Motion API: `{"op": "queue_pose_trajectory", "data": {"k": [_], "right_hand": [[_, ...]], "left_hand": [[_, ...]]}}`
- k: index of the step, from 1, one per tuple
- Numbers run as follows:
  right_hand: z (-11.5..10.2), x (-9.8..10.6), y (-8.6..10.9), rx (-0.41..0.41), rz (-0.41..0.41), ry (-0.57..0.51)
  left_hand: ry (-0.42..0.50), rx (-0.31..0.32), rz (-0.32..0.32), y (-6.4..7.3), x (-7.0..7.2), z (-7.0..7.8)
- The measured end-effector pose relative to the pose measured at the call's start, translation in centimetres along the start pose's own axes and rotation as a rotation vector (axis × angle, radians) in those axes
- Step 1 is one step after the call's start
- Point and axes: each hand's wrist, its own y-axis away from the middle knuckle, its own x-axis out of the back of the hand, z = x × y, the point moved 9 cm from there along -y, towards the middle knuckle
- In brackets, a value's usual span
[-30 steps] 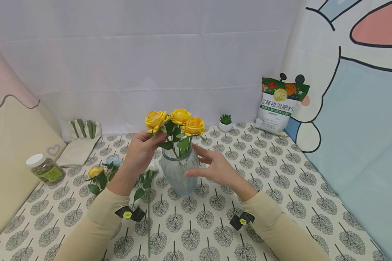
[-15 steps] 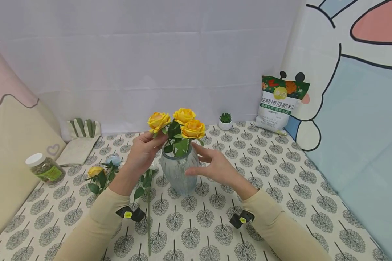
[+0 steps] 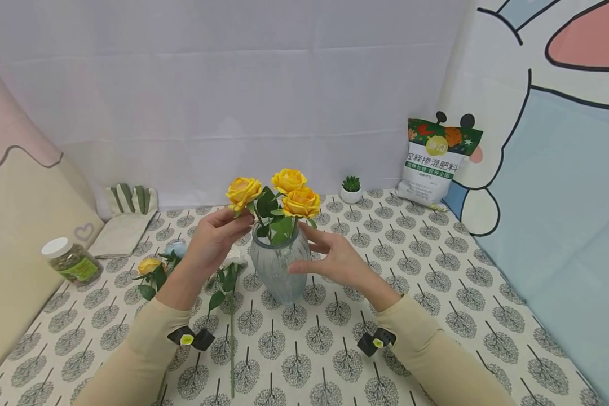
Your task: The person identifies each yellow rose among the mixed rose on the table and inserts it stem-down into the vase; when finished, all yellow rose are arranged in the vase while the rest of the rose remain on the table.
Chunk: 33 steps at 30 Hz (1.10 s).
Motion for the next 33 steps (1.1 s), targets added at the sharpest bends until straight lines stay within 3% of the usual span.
{"op": "queue_pose_trajectory", "data": {"k": [4,7,12,14,17,19,21,22,25,29,33], "right_hand": [[0.0,-0.2,0.1,-0.01,-0.008,0.002],[0.0,-0.3,0.1,-0.017,-0.011,-0.003],[0.0,-0.3,0.1,-0.012,-0.006,-0.015],[0.0,-0.2,0.1,-0.008,-0.004,-0.021],[-0.1,-0.1,0.2,-0.008,0.0,-0.026],[-0.1,-0.1,0.2,-0.007,0.0,-0.027],[-0.1,-0.1,0.2,-0.005,-0.002,-0.033],[-0.1,-0.1,0.2,-0.005,-0.003,-0.036],[-0.1,-0.2,0.3,-0.004,-0.008,-0.046],[0.0,-0.3,0.2,-0.007,-0.009,-0.046],[0.2,-0.2,0.2,-0.012,-0.011,-0.043]], "left_hand": [[-0.137,-0.026,0.059,1.3,2.2,0.2],[-0.286,-0.076,0.15,2.4,4.8,1.2],[-0.542,-0.187,0.443,4.1,11.6,4.2],[-0.603,-0.207,0.555,4.8,14.6,5.0],[-0.715,-0.196,0.673,5.9,18.2,5.9],[-0.816,-0.133,0.701,6.4,20.0,6.2],[-0.95,-0.054,0.664,6.7,21.4,6.4],[-1.012,0.001,0.616,6.8,21.9,6.3],[-1.164,0.17,0.406,6.8,23.0,5.2],[-1.195,0.366,0.138,7.0,23.9,2.6],[-1.157,0.492,-0.02,7.2,24.2,0.0]]}}
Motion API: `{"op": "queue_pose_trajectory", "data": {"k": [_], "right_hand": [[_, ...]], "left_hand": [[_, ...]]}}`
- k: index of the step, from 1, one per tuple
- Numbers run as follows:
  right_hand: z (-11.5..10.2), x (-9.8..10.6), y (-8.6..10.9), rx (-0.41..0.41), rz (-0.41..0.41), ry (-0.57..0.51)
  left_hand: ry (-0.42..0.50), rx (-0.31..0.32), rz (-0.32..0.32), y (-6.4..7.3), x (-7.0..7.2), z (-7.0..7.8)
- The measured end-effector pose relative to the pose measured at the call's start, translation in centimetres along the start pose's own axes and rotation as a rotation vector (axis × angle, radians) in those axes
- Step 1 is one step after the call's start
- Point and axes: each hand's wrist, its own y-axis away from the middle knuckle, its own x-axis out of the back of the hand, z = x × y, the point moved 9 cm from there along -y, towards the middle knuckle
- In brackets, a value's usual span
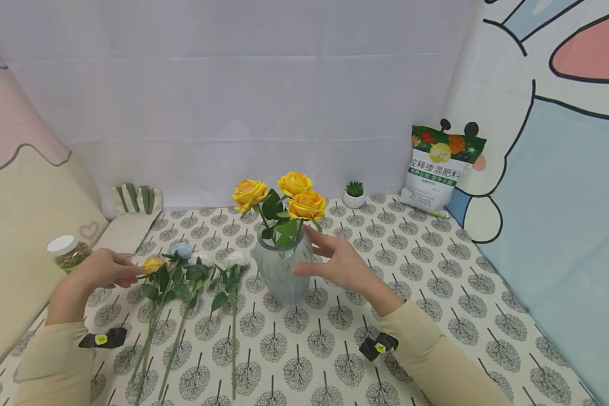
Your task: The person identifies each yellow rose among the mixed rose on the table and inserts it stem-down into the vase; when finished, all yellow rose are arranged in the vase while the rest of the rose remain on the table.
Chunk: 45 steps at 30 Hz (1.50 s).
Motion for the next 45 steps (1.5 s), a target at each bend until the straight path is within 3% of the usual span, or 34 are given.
{"op": "queue_pose_trajectory", "data": {"k": [4,13,16,25,36,40,45], "right_hand": [[0.1,0.0,0.0,0.006,0.002,0.002],[-0.2,0.1,0.0,0.021,0.003,0.013],[-0.2,0.2,-0.1,0.017,0.005,0.022],[-0.3,0.2,-0.1,0.023,0.014,0.033],[-0.2,0.3,-0.2,0.026,0.015,0.036],[-0.1,0.2,-0.2,0.02,0.016,0.039],[0.0,0.1,-0.1,0.013,0.013,0.033]], "left_hand": [[0.01,-0.027,-0.088,-0.8,-2.0,-0.2],[-0.001,-0.073,-0.116,-2.1,-4.2,-0.4],[0.049,-0.068,-0.127,-2.3,-4.4,-0.4],[0.188,0.048,-0.154,-2.2,-5.1,-1.4],[0.206,-0.012,-0.182,-2.1,-5.0,-0.7],[0.191,-0.036,-0.198,-2.2,-5.0,-1.1],[0.237,-0.031,-0.237,-2.2,-5.5,-1.8]]}}
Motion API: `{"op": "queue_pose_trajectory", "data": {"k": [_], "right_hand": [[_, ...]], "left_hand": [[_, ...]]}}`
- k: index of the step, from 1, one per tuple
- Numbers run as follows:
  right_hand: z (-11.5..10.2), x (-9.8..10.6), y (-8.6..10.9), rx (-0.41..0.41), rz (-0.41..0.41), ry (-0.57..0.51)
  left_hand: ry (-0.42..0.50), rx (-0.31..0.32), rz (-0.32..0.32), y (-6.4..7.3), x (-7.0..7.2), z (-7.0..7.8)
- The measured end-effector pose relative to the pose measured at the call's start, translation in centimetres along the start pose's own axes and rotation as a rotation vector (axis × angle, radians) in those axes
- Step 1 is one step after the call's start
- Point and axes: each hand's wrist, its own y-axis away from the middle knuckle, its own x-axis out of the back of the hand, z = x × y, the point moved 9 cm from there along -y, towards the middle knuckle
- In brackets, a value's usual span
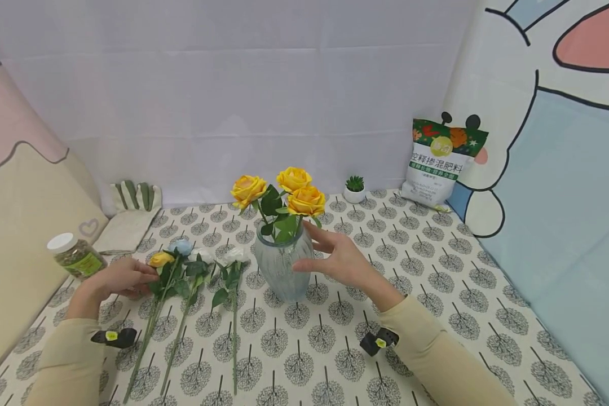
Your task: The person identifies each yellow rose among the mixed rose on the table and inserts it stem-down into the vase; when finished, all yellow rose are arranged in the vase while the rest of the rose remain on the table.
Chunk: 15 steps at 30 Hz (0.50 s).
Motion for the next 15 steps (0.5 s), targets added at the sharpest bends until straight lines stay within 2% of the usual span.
{"op": "queue_pose_trajectory", "data": {"k": [6,10,15], "right_hand": [[0.0,0.0,0.0,-0.002,-0.004,-0.011],[0.0,-0.1,0.0,-0.005,-0.004,-0.013],[0.0,-0.1,0.1,-0.01,-0.008,-0.02]], "left_hand": [[0.056,0.068,0.02,-0.3,0.1,-1.1],[0.067,0.089,0.045,-0.4,0.2,-1.3],[0.084,0.061,0.068,-0.7,0.4,-1.2]]}}
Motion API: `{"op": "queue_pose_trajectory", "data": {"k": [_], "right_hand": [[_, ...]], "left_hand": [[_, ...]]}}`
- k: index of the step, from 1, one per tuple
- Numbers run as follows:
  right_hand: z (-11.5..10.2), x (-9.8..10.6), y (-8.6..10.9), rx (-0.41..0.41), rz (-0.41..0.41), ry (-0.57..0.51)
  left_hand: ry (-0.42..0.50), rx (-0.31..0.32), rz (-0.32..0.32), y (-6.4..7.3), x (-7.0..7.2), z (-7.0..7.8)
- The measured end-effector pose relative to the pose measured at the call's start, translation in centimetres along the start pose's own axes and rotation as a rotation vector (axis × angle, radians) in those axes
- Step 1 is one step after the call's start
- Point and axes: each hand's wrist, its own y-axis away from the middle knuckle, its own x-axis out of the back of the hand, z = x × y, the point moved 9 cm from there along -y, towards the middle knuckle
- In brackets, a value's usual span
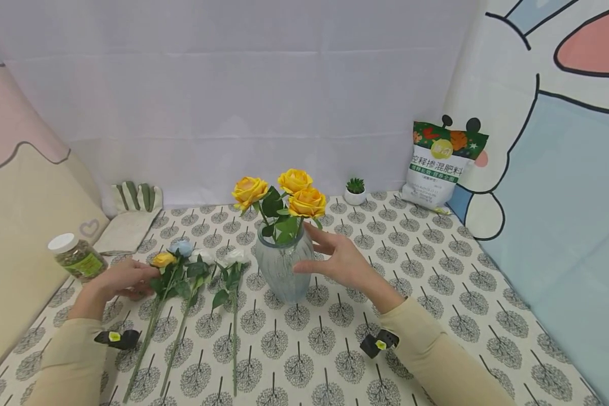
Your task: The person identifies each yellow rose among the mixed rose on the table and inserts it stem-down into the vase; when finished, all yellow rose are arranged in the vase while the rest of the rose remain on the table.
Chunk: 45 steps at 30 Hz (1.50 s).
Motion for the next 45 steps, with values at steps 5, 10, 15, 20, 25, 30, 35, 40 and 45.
{"op": "queue_pose_trajectory", "data": {"k": [5,10,15,20,25,30,35,40,45], "right_hand": [[0.0,0.0,0.0,0.003,-0.001,-0.003],[0.0,0.1,0.0,0.012,0.0,-0.002],[-0.1,0.1,0.0,0.011,-0.002,-0.005],[0.0,0.0,0.0,0.011,-0.004,-0.007],[0.0,0.0,0.0,0.017,-0.005,-0.017],[-0.1,0.1,0.0,0.02,-0.002,-0.012],[0.0,0.2,-0.1,0.018,0.001,-0.002],[0.0,0.1,-0.1,0.009,0.0,0.006],[0.1,0.0,-0.1,0.0,-0.003,-0.002]], "left_hand": [[0.051,-0.051,0.067,0.0,1.1,0.3],[0.184,-0.084,0.082,0.0,1.7,0.7],[0.304,-0.115,0.057,0.2,1.7,1.4],[0.396,-0.155,0.062,0.7,2.3,2.1],[0.562,-0.213,0.084,1.4,3.2,3.2],[0.729,-0.288,0.081,2.2,3.3,5.3],[0.831,-0.426,0.027,3.1,2.7,8.1],[0.917,-0.522,-0.011,3.9,2.0,10.2],[1.008,-0.6,-0.025,5.0,1.8,11.9]]}}
